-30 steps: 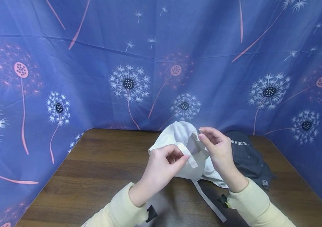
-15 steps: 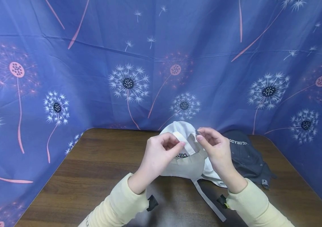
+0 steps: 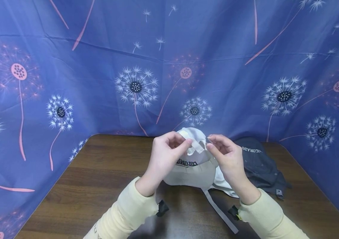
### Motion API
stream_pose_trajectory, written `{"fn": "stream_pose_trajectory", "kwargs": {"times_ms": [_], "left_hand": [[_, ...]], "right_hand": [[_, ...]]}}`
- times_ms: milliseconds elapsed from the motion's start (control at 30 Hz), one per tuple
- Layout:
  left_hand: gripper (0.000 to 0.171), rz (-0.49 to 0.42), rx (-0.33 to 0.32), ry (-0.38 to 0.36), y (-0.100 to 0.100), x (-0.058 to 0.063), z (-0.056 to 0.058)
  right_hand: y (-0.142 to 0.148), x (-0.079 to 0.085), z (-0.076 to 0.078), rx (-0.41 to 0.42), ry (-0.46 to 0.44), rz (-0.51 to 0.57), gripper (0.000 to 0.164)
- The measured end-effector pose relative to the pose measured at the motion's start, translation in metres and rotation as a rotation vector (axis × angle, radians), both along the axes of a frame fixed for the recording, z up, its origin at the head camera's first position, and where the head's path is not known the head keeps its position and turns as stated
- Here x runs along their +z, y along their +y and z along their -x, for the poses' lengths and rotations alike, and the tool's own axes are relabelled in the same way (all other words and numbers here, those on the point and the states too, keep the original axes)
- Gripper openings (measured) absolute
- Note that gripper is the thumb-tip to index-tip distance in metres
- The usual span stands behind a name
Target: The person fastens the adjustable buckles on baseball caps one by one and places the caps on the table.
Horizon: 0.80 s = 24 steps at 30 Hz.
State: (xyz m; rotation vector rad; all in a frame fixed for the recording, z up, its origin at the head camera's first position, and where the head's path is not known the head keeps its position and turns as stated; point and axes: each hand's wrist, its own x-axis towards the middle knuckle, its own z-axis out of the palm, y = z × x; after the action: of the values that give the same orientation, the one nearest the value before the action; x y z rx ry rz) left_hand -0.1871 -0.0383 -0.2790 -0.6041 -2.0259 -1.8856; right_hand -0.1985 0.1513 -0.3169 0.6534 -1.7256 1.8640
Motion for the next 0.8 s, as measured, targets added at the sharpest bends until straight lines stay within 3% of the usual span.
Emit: {"fn": "stream_pose_trajectory", "kwargs": {"times_ms": [400,600,800], "left_hand": [[0.015,-0.128,0.036,-0.083,0.006,0.003,0.006],[0.013,-0.217,0.043,-0.065,0.013,0.003,0.007],[0.014,-0.26,0.102,-0.021,0.022,-0.001,0.005]], "right_hand": [[0.0,0.0,0.001,0.004,0.021,-0.022,0.022],[-0.001,-0.001,0.0,0.005,0.069,-0.032,0.023],[-0.002,-0.003,0.001,0.004,0.123,-0.024,0.025]]}}
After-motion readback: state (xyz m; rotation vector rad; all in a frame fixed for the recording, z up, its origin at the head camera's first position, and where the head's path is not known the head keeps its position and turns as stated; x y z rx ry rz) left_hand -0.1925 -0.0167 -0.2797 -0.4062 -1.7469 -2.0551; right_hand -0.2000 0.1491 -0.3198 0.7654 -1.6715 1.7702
